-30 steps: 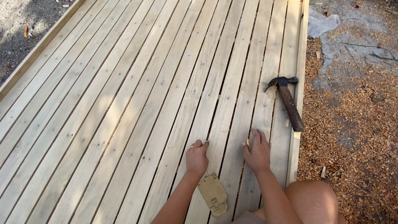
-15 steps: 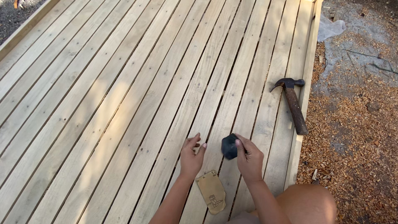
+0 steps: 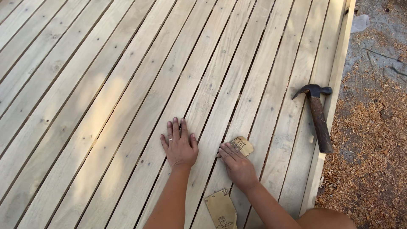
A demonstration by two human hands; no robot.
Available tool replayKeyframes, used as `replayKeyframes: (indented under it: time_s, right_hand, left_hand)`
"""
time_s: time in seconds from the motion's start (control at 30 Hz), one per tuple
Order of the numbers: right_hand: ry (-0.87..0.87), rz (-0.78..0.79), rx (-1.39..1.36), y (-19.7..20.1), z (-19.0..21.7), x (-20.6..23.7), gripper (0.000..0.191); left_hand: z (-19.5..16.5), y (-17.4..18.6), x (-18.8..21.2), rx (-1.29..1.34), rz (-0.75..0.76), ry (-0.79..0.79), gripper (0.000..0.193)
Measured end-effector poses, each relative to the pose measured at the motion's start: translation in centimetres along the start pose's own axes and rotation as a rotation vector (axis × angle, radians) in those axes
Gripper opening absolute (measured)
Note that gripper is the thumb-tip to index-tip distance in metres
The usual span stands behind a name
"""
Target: The person kneels beside a slatted wooden panel outdoors and sands its surface and edges by hand using sheets of sandpaper, working across different boards and along the frame. A hammer lies on the panel and is briefly picked up and set back down.
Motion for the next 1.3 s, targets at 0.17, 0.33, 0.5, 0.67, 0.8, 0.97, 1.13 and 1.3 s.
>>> replayKeyframes:
  time_s: [0.17, 0.33, 0.5, 0.67, 0.8, 0.97, 1.13, 1.3]
  right_hand:
    - [-0.26, -0.134, 0.001, 0.2, -10.0, -7.7, 0.022]
    - [-0.287, -0.213, 0.087, 2.2, -9.4, -10.5, 0.022]
    - [0.13, 0.042, -0.022, -0.3, 2.8, -3.9, 0.035]
    - [0.111, 0.014, 0.029, -1.6, -3.4, -9.6, 0.021]
    - [-0.164, -0.127, 0.111, -1.4, -9.7, -16.5, 0.023]
    - [-0.002, -0.082, -0.074, -3.2, -0.4, -11.9, 0.023]
    - [0.267, 0.076, -0.047, -3.1, -0.2, -11.4, 0.031]
    - [-0.12, -0.096, 0.019, -3.2, -6.1, -18.7, 0.025]
  left_hand:
    - [-0.4, 0.5, 0.2, -0.006, 0.025, 0.018, 0.067]
    - [-0.7, 0.6, 0.5, 0.006, 0.014, 0.019, 0.068]
    - [-0.8, 0.1, 0.5, -0.05, 0.068, 0.034, 0.069]
    - [-0.8, 0.2, 0.5, -0.077, 0.078, 0.027, 0.068]
    - [-0.8, -0.1, 0.6, -0.061, 0.085, 0.035, 0.069]
    - [-1.1, 0.3, 0.8, -0.024, 0.028, 0.014, 0.068]
    - [-1.1, 0.0, 0.9, -0.008, 0.052, 0.015, 0.068]
    - [-1.0, 0.1, 0.9, 0.0, 0.046, 0.016, 0.069]
Point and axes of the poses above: each hand's wrist, its own x-axis away from the middle knuckle, its own y-axis out of the back of the hand, z = x × y, the point moved 10 cm from there along -x, towards the middle knuckle, and after that the axes turned 4 degrees about x, right-handed, at the moved point
